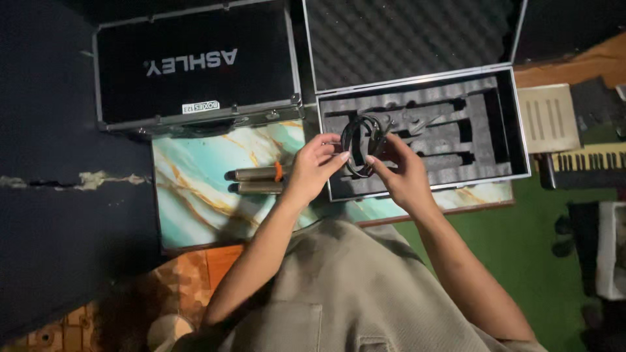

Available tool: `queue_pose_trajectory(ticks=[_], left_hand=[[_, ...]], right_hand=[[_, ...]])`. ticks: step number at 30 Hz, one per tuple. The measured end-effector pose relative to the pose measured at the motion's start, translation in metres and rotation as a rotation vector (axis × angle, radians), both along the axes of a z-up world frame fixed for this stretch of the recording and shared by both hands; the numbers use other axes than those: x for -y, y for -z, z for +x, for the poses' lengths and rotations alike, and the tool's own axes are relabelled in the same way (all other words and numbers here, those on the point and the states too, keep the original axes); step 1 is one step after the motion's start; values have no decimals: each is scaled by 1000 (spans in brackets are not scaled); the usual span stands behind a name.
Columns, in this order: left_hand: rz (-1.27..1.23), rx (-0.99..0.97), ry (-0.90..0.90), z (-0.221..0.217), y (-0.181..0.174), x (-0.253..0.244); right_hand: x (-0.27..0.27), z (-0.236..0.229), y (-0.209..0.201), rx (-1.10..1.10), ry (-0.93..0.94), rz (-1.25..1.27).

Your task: The person places two microphones and two antennas into their fitted slots inside a hard-shell carrying case.

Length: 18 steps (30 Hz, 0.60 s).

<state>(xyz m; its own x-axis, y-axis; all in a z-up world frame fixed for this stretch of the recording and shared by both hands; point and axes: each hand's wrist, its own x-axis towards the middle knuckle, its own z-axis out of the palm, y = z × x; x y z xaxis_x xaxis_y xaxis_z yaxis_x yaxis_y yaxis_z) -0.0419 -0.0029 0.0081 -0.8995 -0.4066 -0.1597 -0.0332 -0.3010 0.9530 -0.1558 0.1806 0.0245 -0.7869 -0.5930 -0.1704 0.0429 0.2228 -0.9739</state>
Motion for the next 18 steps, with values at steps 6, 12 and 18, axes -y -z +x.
queue_pose_trajectory(ticks=[6,12,18], left_hand=[[-44,96,-132,-21,7,-33],[-36,89,-189,-36,11,-66],[-49,179,-221,-38,13,-79]], right_hand=[[-17,-39,8,-20,-92,143],[-40,-65,12,-25,-189,31],[-52,-72,2,-161,-253,72]])
